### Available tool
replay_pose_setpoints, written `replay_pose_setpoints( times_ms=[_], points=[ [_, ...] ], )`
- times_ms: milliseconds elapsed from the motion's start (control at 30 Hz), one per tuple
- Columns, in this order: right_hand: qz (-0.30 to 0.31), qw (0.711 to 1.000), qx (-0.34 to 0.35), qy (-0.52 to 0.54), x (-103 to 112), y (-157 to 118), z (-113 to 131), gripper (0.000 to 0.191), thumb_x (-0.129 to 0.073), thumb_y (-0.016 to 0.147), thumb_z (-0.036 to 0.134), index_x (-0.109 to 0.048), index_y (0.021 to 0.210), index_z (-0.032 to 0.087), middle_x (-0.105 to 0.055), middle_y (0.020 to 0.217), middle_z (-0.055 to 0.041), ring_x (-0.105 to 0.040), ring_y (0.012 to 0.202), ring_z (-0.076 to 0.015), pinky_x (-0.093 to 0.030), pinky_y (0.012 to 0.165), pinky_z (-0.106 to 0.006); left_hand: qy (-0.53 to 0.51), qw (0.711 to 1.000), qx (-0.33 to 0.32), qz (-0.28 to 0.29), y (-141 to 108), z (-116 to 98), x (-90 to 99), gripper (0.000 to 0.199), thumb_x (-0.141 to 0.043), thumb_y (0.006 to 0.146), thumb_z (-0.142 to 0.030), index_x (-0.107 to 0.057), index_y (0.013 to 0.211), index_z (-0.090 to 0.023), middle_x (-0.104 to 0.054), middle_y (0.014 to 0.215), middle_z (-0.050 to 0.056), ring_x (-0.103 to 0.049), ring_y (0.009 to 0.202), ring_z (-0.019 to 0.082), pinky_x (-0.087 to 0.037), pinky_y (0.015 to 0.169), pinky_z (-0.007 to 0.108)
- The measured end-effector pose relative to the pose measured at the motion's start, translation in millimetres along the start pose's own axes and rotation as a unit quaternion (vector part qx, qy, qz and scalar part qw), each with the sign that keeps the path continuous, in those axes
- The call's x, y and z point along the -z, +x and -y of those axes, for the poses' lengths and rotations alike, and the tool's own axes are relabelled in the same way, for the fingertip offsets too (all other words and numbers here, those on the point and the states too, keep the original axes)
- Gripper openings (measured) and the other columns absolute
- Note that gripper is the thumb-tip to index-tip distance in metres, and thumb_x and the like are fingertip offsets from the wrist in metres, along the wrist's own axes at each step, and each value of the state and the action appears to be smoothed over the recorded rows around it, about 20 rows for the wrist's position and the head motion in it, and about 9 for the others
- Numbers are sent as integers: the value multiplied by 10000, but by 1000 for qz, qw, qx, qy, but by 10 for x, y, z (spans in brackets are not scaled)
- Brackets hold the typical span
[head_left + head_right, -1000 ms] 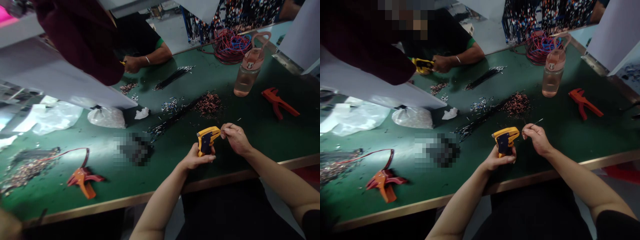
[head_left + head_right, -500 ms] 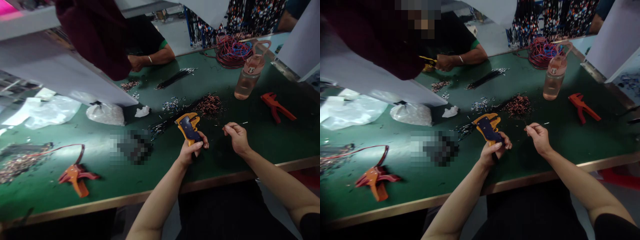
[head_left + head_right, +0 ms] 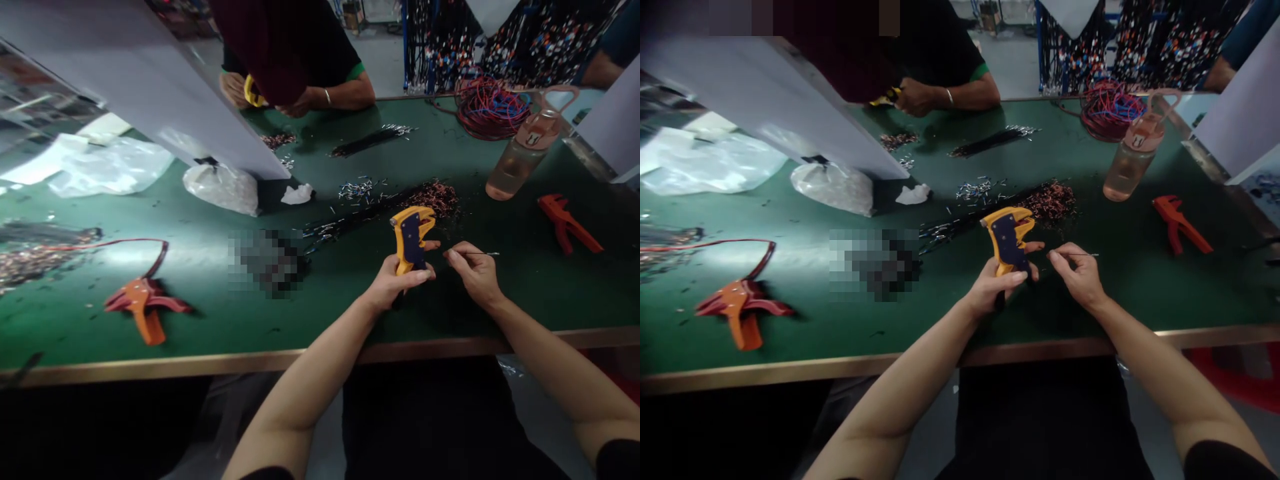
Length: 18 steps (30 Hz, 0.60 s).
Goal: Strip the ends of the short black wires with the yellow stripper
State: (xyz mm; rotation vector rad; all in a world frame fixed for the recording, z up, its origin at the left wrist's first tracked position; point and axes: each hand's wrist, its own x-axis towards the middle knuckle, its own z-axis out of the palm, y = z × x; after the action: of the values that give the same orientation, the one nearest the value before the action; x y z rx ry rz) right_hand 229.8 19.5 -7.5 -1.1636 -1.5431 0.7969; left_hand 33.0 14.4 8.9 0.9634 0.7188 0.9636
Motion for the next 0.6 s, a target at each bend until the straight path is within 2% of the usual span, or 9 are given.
replay_pose_setpoints(
  times_ms=[167, 200, 267, 300, 367, 433, 467, 533, 600],
  points=[
    [52, 997, 18, -51, 86, 92, -37, 358, -540, 975, 494, -745, 1070, 217, -780, 1023, -84, -730, 915, -214, -588, 852, -379, -38, 990, -111, -80, 72, -96, 49, 545, -886, 614, -347, -727, 1104, -168, -753, 896, 53, -671, 724, 165, -519, 768, 328],
    [78, 994, 24, -68, 95, 83, -20, 385, -500, 995, 500, -738, 1118, 223, -776, 1085, -93, -727, 998, -226, -578, 920, -406, -43, 985, -133, -100, 86, -142, 65, 532, -880, 617, -338, -722, 1096, -170, -748, 892, 49, -665, 715, 162, -522, 766, 332],
    [176, 978, 49, -105, 96, -1, 48, 442, -450, 1015, 521, -703, 1247, 242, -729, 1270, -111, -669, 1202, -250, -520, 1058, -457, -44, 976, -166, -134, 99, -260, 114, 505, -869, 622, -322, -717, 1080, -170, -731, 841, 36, -659, 704, 165, -528, 765, 342],
    [245, 959, 67, -123, 90, -75, 89, 476, -438, 1019, 536, -663, 1329, 253, -675, 1381, -116, -612, 1303, -258, -478, 1116, -475, -43, 972, -178, -148, 96, -323, 150, 497, -867, 622, -315, -715, 1072, -169, -719, 806, 28, -660, 703, 170, -532, 765, 345],
    [392, 902, 109, -144, 69, -243, 148, 564, -405, 1024, 565, -540, 1477, 256, -538, 1547, -120, -466, 1461, -265, -379, 1209, -495, -40, 965, -195, -171, 77, -432, 247, 488, -874, 607, -297, -715, 1050, -169, -708, 776, 21, -660, 694, 172, -537, 748, 340],
    [494, 841, 137, -173, 59, -345, 135, 667, -397, 1017, 601, -407, 1568, 226, -375, 1653, -125, -329, 1546, -267, -254, 1278, -498, -40, 960, -205, -188, 51, -490, 372, 494, -888, 584, -276, -713, 1033, -167, -705, 754, 14, -658, 677, 165, -539, 718, 321],
    [525, 816, 144, -194, 63, -339, 95, 718, -402, 1007, 623, -356, 1591, 208, -321, 1675, -127, -280, 1566, -268, -201, 1297, -494, -41, 958, -207, -194, 40, -496, 438, 496, -894, 573, -270, -713, 1023, -166, -704, 739, 10, -656, 665, 161, -538, 698, 309],
    [550, 784, 144, -249, 88, -193, -28, 744, -424, 993, 641, -328, 1601, 224, -302, 1682, -105, -244, 1577, -271, -132, 1310, -515, -47, 955, -210, -205, 24, -466, 564, 479, -901, 558, -267, -717, 987, -164, -702, 713, 6, -655, 654, 153, -536, 672, 289],
    [506, 794, 132, -310, 111, 69, -148, 691, -420, 1010, 601, -338, 1596, 243, -295, 1686, -93, -225, 1581, -282, -117, 1303, -553, -55, 951, -212, -218, 13, -405, 665, 447, -902, 546, -266, -722, 941, -161, -706, 725, 7, -654, 651, 146, -536, 662, 279]
  ],
)
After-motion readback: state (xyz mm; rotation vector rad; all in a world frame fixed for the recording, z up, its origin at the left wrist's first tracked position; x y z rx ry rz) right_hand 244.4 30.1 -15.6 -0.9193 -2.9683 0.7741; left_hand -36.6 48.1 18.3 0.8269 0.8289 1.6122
